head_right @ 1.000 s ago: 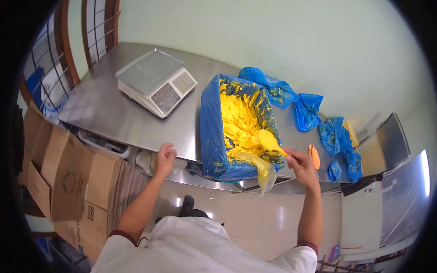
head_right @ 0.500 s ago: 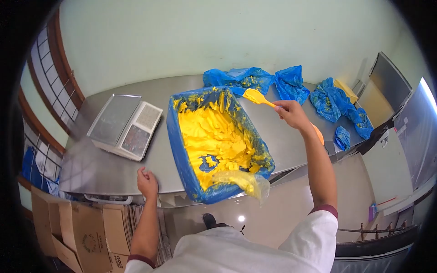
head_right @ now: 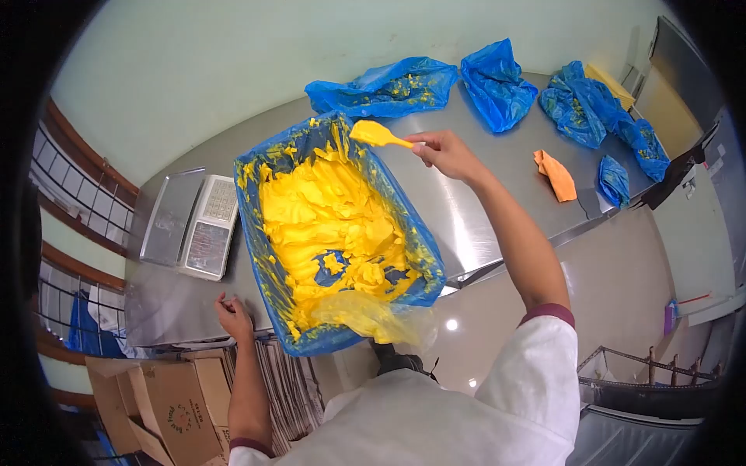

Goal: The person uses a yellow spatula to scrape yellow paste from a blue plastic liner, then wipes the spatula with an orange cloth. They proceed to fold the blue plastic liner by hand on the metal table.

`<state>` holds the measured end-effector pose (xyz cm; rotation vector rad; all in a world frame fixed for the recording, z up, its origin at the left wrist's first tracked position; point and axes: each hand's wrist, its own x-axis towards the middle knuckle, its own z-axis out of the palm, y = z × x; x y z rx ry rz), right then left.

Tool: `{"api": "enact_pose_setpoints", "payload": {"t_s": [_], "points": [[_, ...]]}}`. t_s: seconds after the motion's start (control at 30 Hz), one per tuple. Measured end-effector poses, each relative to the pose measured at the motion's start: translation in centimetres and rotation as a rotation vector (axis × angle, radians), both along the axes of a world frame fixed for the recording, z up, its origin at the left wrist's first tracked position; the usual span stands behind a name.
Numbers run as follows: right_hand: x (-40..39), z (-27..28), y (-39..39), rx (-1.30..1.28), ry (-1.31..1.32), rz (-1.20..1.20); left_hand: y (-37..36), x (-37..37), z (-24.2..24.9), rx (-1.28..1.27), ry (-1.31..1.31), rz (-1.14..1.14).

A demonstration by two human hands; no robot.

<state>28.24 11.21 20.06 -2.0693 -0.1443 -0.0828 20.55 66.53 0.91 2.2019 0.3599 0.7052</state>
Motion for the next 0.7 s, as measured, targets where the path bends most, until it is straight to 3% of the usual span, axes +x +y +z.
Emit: {"api": "enact_pose_setpoints", "payload": {"t_s": [0.13, 0.23, 0.3, 0.33, 0.53, 0.63, 0.7], "points": [[-5.3, 2.0, -0.6, -0.143, -0.054, 0.059, 0.8, 0.0, -0.9, -0.108, -0.056, -0.047], [-10.1, 3.1, -0.4, -0.4, -0.183, 0.112, -0.1, -2.1, -1.6, -0.37, -0.288, -0.051], [-12.8, 3.2, -0.5, -0.642, -0.417, 0.153, -1.2, -5.3, -3.2, -0.41, -0.376, 0.074], [-14.0, 3.6, -0.7, -0.641, -0.442, 0.177, -1.6, -7.5, -4.3, -0.43, -0.417, 0.138], [-20.4, 4.9, -1.8, -0.772, -0.333, 0.237, -3.7, -25.7, -12.8, -0.5, -0.189, 0.558], [-20.9, 2.6, -3.2, -0.147, -0.065, 0.295, -5.3, -36.6, -18.6, -0.504, 0.046, 0.748], [-20.0, 1.6, -3.9, -0.015, -0.011, 0.244, -9.1, -44.0, -20.8, -0.549, 0.227, 0.814]]}}
